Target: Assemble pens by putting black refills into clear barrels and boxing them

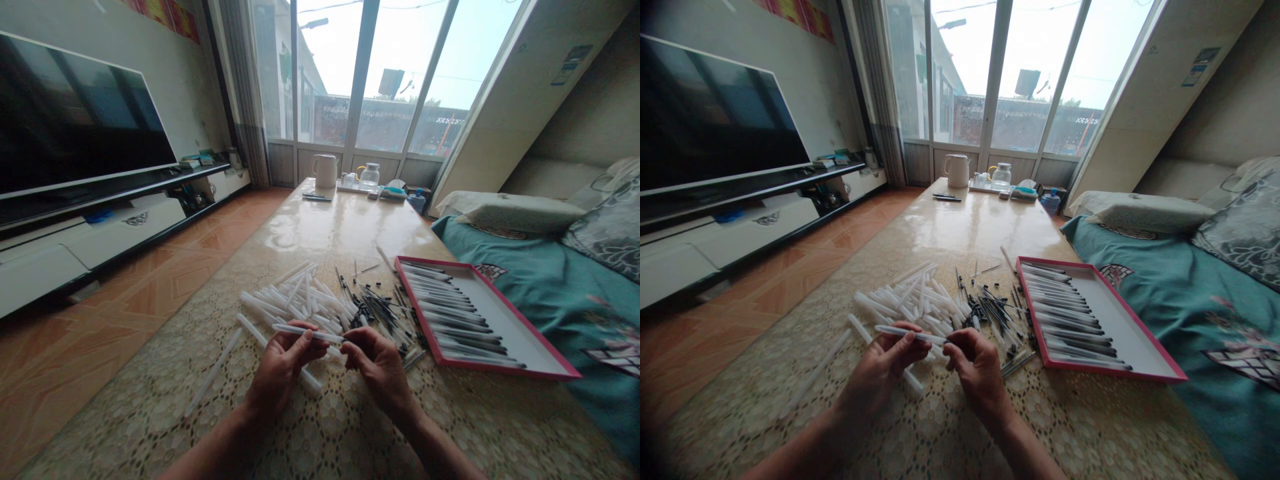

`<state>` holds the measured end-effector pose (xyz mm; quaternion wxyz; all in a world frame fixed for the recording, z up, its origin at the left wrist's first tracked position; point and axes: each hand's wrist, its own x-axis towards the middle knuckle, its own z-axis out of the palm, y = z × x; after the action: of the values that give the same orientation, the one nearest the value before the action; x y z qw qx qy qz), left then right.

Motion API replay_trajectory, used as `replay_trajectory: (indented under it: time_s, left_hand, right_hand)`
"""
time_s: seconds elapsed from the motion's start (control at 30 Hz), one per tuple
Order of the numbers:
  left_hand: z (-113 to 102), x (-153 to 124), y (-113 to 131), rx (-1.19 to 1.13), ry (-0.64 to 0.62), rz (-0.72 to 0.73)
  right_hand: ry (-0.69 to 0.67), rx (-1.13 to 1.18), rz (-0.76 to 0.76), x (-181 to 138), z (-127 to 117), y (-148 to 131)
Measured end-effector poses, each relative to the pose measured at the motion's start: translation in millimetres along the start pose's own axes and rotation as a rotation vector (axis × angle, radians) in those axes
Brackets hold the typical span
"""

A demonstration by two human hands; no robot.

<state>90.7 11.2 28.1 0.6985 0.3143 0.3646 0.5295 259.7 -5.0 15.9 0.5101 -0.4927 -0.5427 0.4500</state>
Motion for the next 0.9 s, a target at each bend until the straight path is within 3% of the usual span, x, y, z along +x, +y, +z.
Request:
replay_trajectory:
  time_s: [0.17,0.4,0.73,0.9]
  left_hand:
    - [-1,-1,-2,-0.005,0.001,0.025]
    - [0,-2,-3,0.008,-0.038,0.019]
    - [-1,1,-1,-0.043,0.012,0.005]
    - [-2,1,-2,-0.024,-0.044,0.007]
  right_hand:
    - [-0.032,-0.066,-0.028,-2,0,0]
    - [0.001,-0.381,-0.19,-5,2,7]
    - [-0.081,-0.421,-0.163,-7,-2,-5]
    - [-0.112,-0.468,-0.153,-8,-4,0]
